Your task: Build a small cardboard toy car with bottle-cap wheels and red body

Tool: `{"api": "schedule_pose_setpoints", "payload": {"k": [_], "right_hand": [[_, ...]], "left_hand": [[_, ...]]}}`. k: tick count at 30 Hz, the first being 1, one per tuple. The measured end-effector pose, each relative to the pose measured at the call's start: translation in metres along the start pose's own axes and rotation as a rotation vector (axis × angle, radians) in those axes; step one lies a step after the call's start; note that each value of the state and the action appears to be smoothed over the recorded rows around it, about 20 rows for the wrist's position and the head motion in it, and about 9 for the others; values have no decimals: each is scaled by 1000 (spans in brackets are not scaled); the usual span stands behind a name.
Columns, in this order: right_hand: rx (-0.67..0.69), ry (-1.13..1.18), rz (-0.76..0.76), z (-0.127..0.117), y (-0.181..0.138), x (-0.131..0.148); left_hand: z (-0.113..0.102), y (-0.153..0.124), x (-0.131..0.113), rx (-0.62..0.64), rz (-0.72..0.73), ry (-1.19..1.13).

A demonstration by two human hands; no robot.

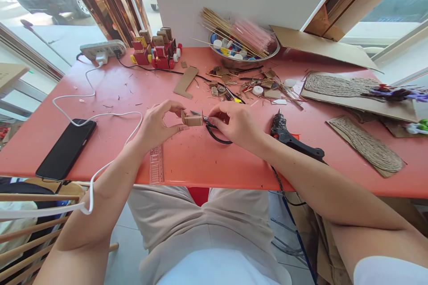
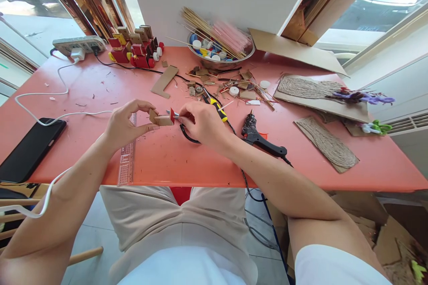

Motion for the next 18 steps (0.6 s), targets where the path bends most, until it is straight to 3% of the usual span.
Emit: {"api": "schedule_pose_setpoints", "payload": {"k": [18], "right_hand": [[0, -31, -99, 0, 1, -4]], "left_hand": [[0, -2, 2, -25, 9, 36]]}}
Point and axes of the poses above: each hand's wrist, its own y-axis towards the middle knuckle, its own z-axis out of the palm, x = y × z, the point moved 2 cm from there along y, towards the middle knuckle, and after that the axes turned 12 degrees about z, right-handed, at the moved point
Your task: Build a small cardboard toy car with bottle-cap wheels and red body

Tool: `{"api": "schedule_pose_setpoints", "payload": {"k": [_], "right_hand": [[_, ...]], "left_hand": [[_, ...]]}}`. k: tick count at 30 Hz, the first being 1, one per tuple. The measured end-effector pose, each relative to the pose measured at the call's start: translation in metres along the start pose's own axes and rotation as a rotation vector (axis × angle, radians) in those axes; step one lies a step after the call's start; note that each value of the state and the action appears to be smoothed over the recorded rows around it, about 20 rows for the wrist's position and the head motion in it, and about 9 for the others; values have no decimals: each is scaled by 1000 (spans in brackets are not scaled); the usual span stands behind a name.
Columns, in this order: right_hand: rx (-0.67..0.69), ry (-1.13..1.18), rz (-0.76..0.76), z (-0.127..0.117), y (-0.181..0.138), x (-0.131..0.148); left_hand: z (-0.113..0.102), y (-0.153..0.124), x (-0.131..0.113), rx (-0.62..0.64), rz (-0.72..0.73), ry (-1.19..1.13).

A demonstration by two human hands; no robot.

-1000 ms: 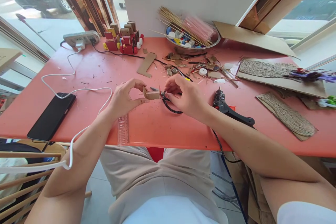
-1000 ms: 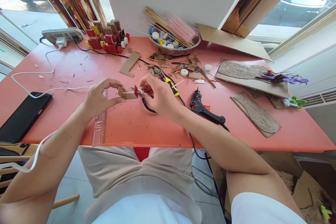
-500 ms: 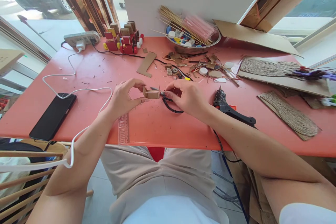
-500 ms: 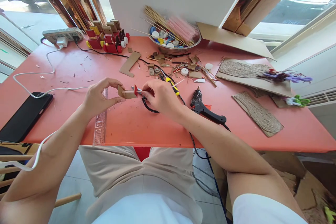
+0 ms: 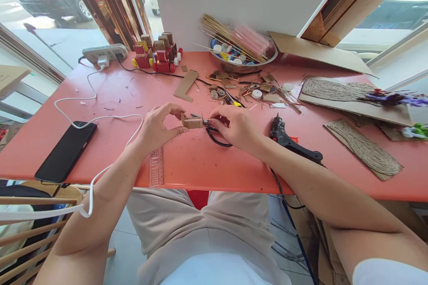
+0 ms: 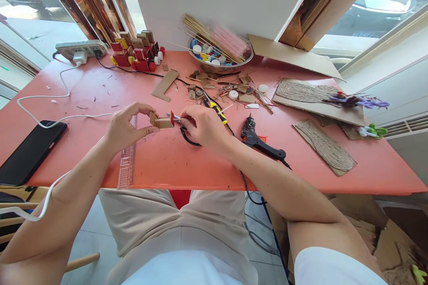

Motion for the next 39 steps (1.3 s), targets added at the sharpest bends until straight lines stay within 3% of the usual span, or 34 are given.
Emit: {"api": "schedule_pose_setpoints", "payload": {"k": [14, 39], "right_hand": [[25, -63, -8, 3, -1, -3], [26, -48, 111, 4, 0, -6]], "left_hand": [[1, 0, -1, 13, 5, 5], [2, 0, 5, 12, -23, 28]]}}
Point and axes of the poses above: each hand's wrist, its own y-axis towards the middle knuckle, its own z-axis out of the palm, x = y × z, the point moved 2 cm from there along y, towards the middle knuckle, and after that the axes turned 12 degrees about z, right-handed, at the moved point
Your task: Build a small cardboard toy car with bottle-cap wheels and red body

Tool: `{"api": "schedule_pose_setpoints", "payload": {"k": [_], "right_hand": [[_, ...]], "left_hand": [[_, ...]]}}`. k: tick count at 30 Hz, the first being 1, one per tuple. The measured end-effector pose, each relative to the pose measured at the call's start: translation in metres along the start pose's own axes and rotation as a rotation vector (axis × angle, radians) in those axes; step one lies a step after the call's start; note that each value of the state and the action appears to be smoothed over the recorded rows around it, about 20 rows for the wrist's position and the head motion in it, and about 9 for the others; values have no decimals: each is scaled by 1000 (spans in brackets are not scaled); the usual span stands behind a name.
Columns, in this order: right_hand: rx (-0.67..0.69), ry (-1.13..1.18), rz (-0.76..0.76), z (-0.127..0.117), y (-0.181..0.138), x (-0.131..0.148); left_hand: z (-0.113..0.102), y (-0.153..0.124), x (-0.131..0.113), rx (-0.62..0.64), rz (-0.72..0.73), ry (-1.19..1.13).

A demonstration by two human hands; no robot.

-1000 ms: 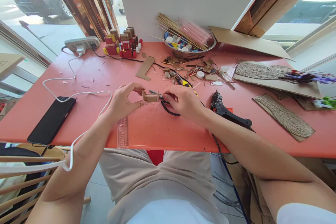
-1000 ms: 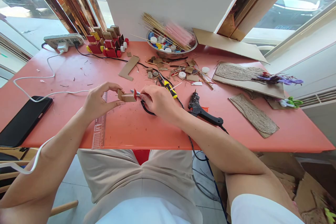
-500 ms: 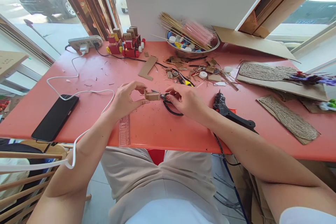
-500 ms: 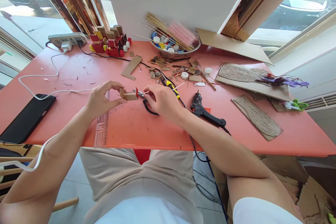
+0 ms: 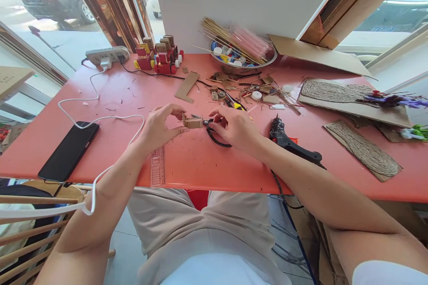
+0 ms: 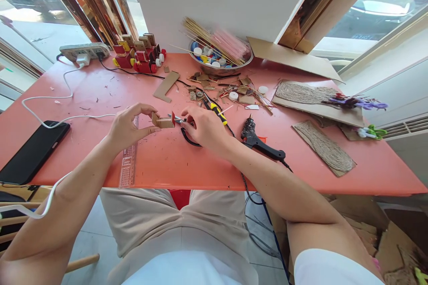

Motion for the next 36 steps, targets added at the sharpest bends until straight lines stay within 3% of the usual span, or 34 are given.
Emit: {"api": "schedule_pose_setpoints", "payload": {"k": [14, 21, 26, 36], "right_hand": [[1, -34, 8, 0, -2, 3], [50, -251, -20, 1, -8, 2], [47, -303, -40, 0, -10, 1], [88, -608, 157, -6, -12, 5]], "left_hand": [[-2, 1, -1, 15, 14, 26], [-1, 4, 11, 108, -134, 143], [0, 3, 13, 125, -137, 150], [-8, 2, 12, 125, -121, 153]]}}
Point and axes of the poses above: each hand's wrist, its own y-axis towards the middle knuckle, its own z-axis out of the palm, x = y × z, the point moved 2 cm from there along y, towards the middle knuckle, and after that the axes turned 12 degrees about z, right-handed, at the moved point
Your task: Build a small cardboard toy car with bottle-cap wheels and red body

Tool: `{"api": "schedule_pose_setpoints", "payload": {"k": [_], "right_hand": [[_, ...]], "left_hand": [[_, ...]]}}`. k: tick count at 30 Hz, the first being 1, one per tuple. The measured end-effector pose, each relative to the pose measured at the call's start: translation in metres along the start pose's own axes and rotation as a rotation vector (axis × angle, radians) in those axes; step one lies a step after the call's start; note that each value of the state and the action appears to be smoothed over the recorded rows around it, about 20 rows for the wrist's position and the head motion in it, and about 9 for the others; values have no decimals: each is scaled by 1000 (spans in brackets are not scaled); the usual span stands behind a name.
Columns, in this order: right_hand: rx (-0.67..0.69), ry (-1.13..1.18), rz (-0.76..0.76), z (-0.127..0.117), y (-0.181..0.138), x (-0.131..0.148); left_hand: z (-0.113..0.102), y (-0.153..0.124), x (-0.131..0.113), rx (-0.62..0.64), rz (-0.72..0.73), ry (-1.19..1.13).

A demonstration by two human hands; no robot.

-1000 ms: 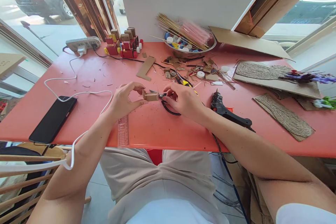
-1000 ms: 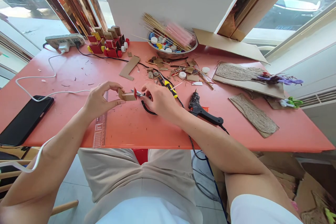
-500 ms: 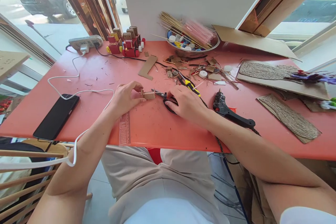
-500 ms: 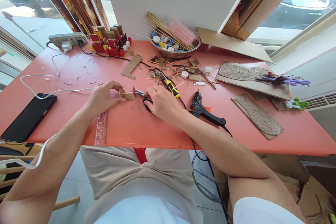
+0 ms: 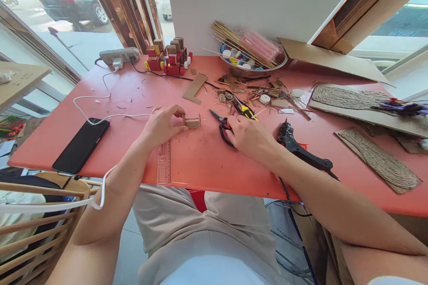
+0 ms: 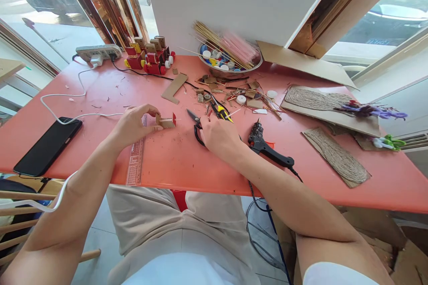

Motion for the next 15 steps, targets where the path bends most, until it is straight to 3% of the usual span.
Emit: {"api": "schedule_pose_setpoints", "payload": {"k": [7, 15], "right_hand": [[-61, -107, -15, -4, -2, -11], [28, -19, -75, -23, 7, 17]], "left_hand": [[3, -1, -1, 47, 3, 1], [-12, -3, 17, 49, -16, 19]]}}
Point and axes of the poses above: each hand's wrist, its own y-axis towards the middle knuckle, its own z-axis out of the palm, x = y × z, the point moved 2 cm from there along y, towards the middle knuckle, and after that the axes turned 12 degrees about z, right-handed, at the moved point
